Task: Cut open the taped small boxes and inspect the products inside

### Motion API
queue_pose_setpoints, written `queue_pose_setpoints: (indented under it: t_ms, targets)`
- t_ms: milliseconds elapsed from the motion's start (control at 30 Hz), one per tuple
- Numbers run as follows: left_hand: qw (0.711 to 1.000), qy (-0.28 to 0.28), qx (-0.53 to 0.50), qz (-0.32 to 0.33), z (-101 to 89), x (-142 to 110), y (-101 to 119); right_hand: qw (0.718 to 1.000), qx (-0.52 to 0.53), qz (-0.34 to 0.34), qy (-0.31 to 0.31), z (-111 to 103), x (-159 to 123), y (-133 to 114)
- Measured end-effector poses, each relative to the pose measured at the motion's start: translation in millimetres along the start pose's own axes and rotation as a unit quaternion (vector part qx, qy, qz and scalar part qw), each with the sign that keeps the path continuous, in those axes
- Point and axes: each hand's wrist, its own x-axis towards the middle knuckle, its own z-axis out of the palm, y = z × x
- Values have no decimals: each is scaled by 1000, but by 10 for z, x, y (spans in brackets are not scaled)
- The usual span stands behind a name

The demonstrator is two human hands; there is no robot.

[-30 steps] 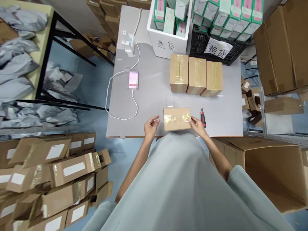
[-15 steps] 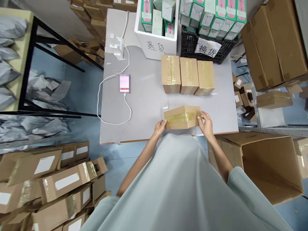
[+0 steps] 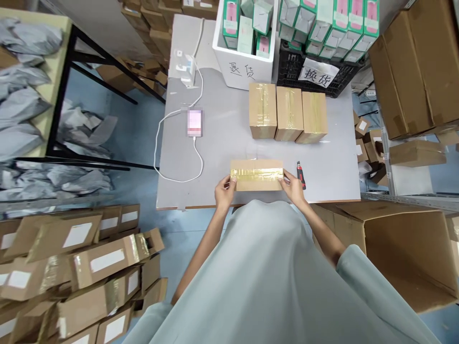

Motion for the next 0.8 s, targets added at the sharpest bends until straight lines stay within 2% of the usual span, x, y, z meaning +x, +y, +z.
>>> queue_pose_setpoints:
  t_ms: [133,300,367,500,567,700,800]
  targets:
    - [999,24,18,-18,-177,80,-72,998,21,44,-38,293,82,108]
    - [1000,13,-8,-15,-212,130,-103,997,47,54,-42,303,181,285]
    - [999,12,-22,-27,-217,149,-123,995,72,55,-38,263,208,370]
    - [992,7,-24,-120,-200,206,-207,991,107,68,-34,138,230,550]
    - [990,-1,-10,-143,-153,224,-248,991,110,81,-17,27,238,635]
    - [990,-45,-13,-136,42,171,-254,986,77,133,68,-274,253,724]
    - [987,-88,-33,-128,220,54,-179,983,36,120,132,-419,197,649]
